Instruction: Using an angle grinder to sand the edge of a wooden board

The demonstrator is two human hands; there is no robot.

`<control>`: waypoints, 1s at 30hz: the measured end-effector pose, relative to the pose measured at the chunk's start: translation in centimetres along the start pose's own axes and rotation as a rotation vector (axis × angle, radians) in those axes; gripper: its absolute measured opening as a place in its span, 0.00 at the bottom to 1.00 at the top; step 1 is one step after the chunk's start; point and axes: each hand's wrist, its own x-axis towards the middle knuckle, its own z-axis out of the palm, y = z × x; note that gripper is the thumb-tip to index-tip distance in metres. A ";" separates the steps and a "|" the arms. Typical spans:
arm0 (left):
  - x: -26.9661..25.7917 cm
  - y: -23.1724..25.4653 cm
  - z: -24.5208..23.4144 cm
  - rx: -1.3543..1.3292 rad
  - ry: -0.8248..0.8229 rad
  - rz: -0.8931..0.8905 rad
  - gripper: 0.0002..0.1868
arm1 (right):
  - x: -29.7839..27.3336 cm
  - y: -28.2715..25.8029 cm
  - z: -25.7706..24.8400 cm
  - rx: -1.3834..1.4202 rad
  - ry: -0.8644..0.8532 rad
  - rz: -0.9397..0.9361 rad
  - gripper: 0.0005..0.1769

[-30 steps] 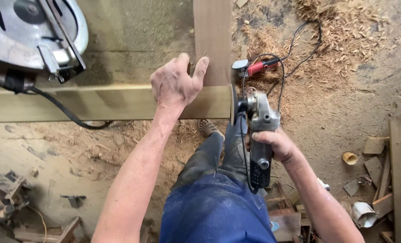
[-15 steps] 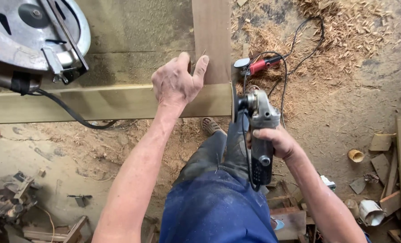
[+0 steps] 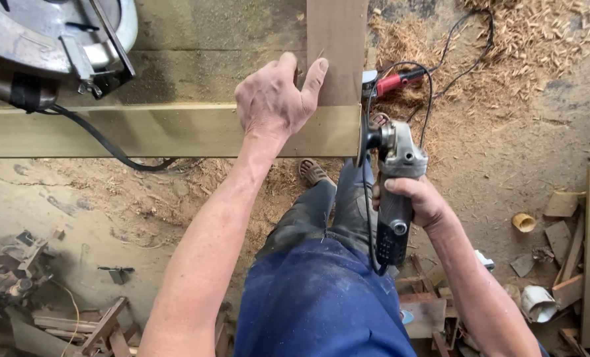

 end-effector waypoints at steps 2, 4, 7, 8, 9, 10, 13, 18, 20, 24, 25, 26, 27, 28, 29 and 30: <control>-0.3 0.0 0.0 0.002 -0.001 0.013 0.33 | -0.1 0.1 0.0 0.001 0.022 0.020 0.22; 0.2 0.1 0.0 0.003 0.014 0.028 0.33 | 0.0 -0.4 0.2 -0.006 0.039 0.029 0.21; 0.1 0.2 -0.1 0.038 -0.010 -0.002 0.32 | -0.2 -0.3 0.4 -0.005 0.039 0.021 0.19; 0.2 0.2 -0.1 0.042 -0.009 0.004 0.32 | -0.2 -0.5 0.5 0.001 0.034 0.023 0.19; 0.1 0.2 -0.1 0.047 -0.007 0.008 0.33 | -0.3 -0.7 0.6 0.005 0.027 0.026 0.19; 0.2 0.2 -0.1 0.044 -0.008 0.008 0.33 | -0.3 -1.0 0.7 0.005 0.030 0.027 0.19; 0.2 0.3 -0.5 0.041 -0.038 -0.011 0.32 | -0.2 -1.3 0.9 0.010 0.067 0.046 0.20; 0.1 0.2 -1.3 -0.036 -0.075 0.009 0.31 | 0.8 -1.0 0.6 0.076 0.057 -0.104 0.15; 0.2 0.4 -1.5 -0.036 -0.084 0.000 0.31 | 1.1 -1.3 0.3 0.078 0.052 -0.115 0.16; 0.0 0.4 -1.5 -0.057 -0.133 -0.028 0.31 | 1.8 -0.6 -0.9 0.085 0.038 -0.144 0.17; 0.0 0.5 -1.4 -0.057 -0.132 -0.022 0.31 | 1.8 -0.6 -0.8 0.088 0.038 -0.149 0.17; 0.1 0.4 -1.3 -0.048 -0.129 -0.029 0.31 | 1.8 -0.7 -0.7 0.090 0.042 -0.144 0.17; 0.0 0.4 -1.2 -0.039 -0.129 -0.038 0.30 | 1.6 -0.5 -0.6 0.092 0.046 -0.135 0.18; -0.1 0.5 -1.1 -0.040 -0.131 -0.035 0.30 | 1.5 -0.6 -0.4 0.095 0.048 -0.136 0.18; 0.0 0.5 -1.1 -0.035 -0.127 -0.041 0.30 | 1.5 -0.7 -0.1 0.091 0.074 -0.111 0.17; 0.1 0.4 -1.0 -0.031 -0.123 -0.047 0.29 | 1.5 -0.8 0.2 0.086 0.100 -0.087 0.16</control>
